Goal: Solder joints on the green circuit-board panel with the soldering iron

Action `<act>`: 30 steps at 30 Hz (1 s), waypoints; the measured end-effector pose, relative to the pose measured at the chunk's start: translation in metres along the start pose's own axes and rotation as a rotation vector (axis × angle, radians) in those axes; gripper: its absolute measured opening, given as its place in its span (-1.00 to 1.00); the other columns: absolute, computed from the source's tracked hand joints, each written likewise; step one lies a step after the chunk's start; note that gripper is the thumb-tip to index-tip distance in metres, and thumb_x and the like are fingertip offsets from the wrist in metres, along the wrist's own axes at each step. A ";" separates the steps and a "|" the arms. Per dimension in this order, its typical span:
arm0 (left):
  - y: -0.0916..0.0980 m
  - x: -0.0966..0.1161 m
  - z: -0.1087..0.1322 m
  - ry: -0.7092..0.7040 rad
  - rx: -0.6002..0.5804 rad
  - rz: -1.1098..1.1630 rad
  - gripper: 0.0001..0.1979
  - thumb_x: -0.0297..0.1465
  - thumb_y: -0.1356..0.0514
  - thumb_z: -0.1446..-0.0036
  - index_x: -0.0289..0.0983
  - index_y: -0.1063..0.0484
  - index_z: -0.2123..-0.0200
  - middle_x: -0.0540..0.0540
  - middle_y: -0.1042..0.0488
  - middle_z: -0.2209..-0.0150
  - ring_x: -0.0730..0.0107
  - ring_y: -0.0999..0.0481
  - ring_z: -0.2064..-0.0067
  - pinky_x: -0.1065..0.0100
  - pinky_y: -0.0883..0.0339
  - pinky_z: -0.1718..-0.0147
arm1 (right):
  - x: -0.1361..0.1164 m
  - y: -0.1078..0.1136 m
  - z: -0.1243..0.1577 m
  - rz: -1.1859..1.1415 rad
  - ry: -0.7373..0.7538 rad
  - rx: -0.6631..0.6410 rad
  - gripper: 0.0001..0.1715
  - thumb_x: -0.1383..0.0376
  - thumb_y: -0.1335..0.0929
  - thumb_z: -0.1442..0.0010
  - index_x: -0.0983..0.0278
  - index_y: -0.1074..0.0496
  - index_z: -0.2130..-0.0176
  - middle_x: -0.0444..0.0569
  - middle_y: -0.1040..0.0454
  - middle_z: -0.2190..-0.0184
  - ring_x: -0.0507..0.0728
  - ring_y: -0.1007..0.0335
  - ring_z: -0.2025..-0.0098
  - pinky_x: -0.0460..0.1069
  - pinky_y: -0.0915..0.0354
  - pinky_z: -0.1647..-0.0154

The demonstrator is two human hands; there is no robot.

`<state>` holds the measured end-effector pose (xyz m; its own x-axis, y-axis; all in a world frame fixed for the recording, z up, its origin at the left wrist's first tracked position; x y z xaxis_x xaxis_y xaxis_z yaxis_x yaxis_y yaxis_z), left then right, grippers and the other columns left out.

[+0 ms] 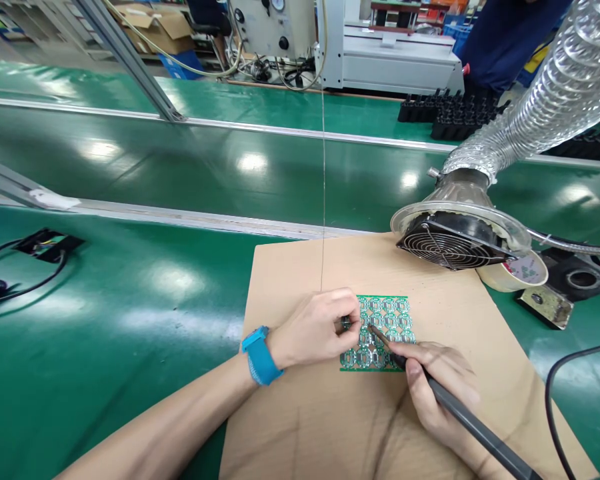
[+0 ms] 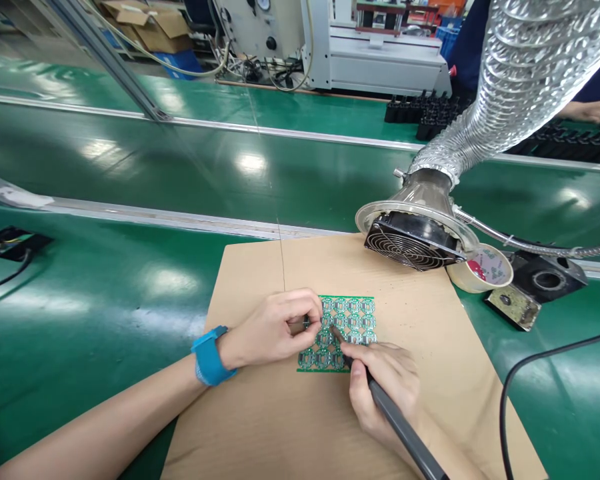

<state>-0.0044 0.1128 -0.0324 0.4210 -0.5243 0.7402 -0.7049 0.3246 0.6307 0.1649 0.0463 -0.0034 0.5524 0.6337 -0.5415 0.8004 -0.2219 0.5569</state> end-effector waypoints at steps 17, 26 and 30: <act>0.004 -0.002 -0.001 -0.013 -0.093 0.068 -0.89 -0.59 -0.15 -0.07 -0.29 -0.35 0.42 -0.05 -0.49 0.30 0.48 -0.41 0.34 0.40 -0.29 0.36 | -0.001 0.006 0.006 -0.054 0.040 0.057 -0.68 0.49 -0.27 -0.17 0.27 -0.52 0.15 -0.09 -0.60 0.43 0.08 -0.55 0.45 -0.02 -0.49 0.40; 0.003 -0.004 -0.001 -0.031 -0.092 0.058 -0.86 -0.62 -0.17 0.00 -0.29 -0.28 0.46 -0.05 -0.49 0.27 0.52 -0.41 0.36 0.43 -0.26 0.39 | 0.000 0.000 -0.006 -0.081 -0.027 -0.052 -0.70 0.46 -0.26 -0.23 0.24 -0.55 0.20 -0.10 -0.63 0.39 0.09 -0.60 0.39 -0.05 -0.51 0.38; 0.005 -0.005 -0.001 -0.032 -0.079 0.075 -0.85 -0.62 -0.17 0.01 -0.30 -0.28 0.47 -0.05 -0.49 0.28 0.54 -0.40 0.37 0.45 -0.25 0.40 | 0.001 -0.002 -0.006 -0.071 -0.024 -0.068 -0.72 0.45 -0.27 -0.25 0.24 -0.55 0.20 -0.11 -0.64 0.37 0.07 -0.61 0.37 -0.08 -0.50 0.34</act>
<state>-0.0093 0.1179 -0.0333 0.3493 -0.5201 0.7794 -0.6860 0.4246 0.5908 0.1624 0.0514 -0.0014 0.5014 0.6276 -0.5956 0.8204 -0.1262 0.5577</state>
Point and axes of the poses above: each hand's wrist, its own z-axis away from the middle knuckle, its own y-axis out of the back of the hand, x = y × z, the point moved 6 cm from there along -z, towards the middle knuckle
